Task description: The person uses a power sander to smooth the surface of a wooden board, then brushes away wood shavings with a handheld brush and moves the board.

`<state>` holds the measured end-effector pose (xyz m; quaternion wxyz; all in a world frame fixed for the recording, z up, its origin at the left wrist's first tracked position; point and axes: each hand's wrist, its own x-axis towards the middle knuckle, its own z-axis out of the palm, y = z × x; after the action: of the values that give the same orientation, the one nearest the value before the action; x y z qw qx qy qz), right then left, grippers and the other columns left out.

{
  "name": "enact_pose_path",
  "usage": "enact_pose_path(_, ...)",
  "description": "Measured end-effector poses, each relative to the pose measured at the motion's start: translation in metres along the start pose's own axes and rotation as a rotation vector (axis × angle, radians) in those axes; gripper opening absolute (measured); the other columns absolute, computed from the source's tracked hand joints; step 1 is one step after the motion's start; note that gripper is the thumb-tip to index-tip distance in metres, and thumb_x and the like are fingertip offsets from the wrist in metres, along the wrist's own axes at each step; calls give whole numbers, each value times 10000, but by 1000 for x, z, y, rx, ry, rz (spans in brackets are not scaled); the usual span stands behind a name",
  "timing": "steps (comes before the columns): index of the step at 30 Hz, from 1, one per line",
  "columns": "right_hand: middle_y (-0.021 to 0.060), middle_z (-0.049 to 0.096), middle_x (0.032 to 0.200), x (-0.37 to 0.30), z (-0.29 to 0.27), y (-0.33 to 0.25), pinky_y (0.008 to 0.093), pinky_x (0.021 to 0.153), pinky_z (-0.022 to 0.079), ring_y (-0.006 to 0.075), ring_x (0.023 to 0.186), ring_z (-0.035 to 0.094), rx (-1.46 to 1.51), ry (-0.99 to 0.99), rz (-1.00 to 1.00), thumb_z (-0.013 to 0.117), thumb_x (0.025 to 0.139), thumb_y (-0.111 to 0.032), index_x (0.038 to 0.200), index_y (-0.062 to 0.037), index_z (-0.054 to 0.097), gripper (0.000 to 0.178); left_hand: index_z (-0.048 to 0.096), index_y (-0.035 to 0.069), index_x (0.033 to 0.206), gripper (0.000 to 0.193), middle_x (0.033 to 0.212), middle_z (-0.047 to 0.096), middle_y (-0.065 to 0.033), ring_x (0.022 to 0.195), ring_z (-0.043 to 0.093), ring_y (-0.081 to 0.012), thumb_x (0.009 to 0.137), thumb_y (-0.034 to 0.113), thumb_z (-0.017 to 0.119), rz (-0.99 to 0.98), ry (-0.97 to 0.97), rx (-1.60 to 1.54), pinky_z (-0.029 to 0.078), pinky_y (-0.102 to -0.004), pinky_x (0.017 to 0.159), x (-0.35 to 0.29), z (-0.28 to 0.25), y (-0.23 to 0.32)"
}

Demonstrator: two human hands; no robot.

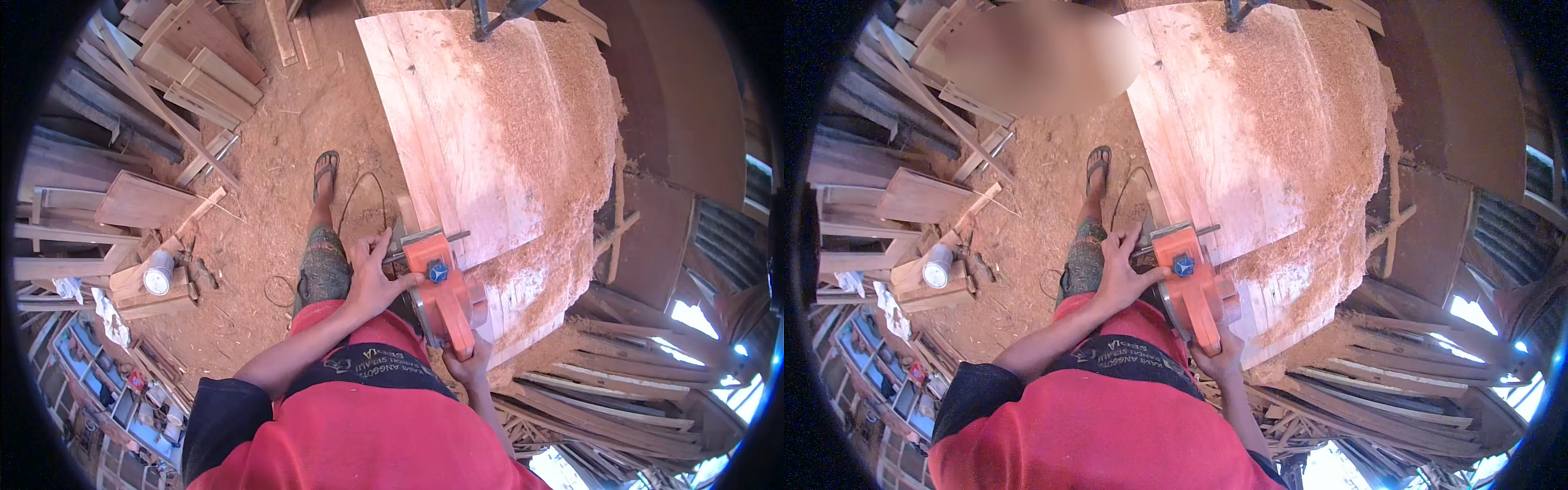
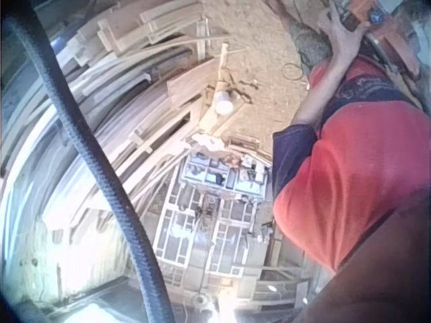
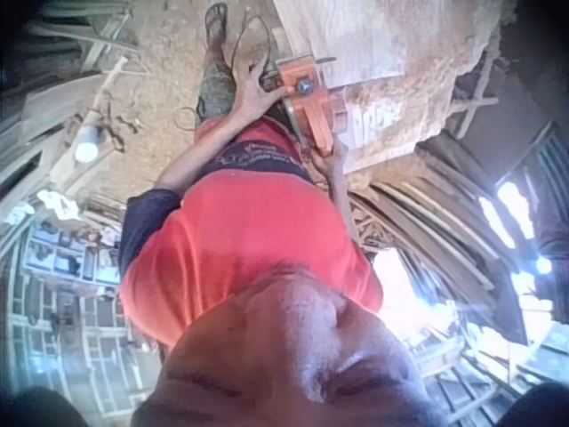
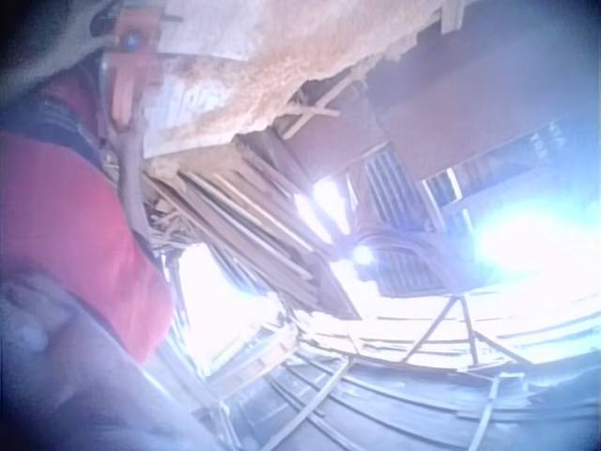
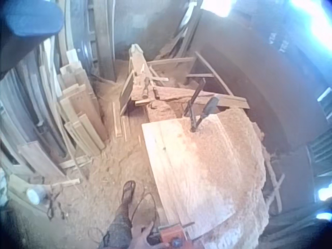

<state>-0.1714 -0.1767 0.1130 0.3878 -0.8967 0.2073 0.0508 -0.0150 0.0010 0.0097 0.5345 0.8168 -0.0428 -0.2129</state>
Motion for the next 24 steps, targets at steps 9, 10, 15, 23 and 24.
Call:
enact_pose_path(9,182,688,823,151,40,-62,423,679,552,369,763,705,-6,-68,-115,757,740,-134,963,-38,650,265,551,-47,1373,947,1179,574,-185,1142,543,-332,629,399,931,87,97,43,425,-424,1030,156,-83,-11)
enact_pose_path(10,193,690,856,179,47,-76,427,698,551,368,795,705,-44,-64,-174,756,748,-131,950,-34,645,250,552,-38,1378,972,1145,611,-164,1097,589,-309,612,419,938,111,124,35,463,-407,994,184,-96,-14)
enact_pose_path(15,186,680,845,330,89,-169,400,667,536,317,730,686,186,176,-442,711,761,-151,1003,-2,642,293,623,-33,1301,846,1169,695,-165,1068,659,-222,699,504,879,23,99,18,516,-352,920,331,-180,-13)
enact_pose_path(23,193,683,800,412,112,-220,409,666,540,301,733,693,230,-60,-273,696,761,-246,891,2,683,280,672,-69,1230,748,1161,716,-162,1040,659,-176,757,476,870,188,198,-249,514,-302,919,418,-248,-10)
enact_pose_path(24,188,689,815,398,108,-199,407,668,541,307,745,698,121,46,-309,703,763,-241,909,-6,689,277,672,-69,1230,748,1161,716,-162,1040,659,-176,757,476,870,178,167,-257,514,-302,919,401,-227,-10)
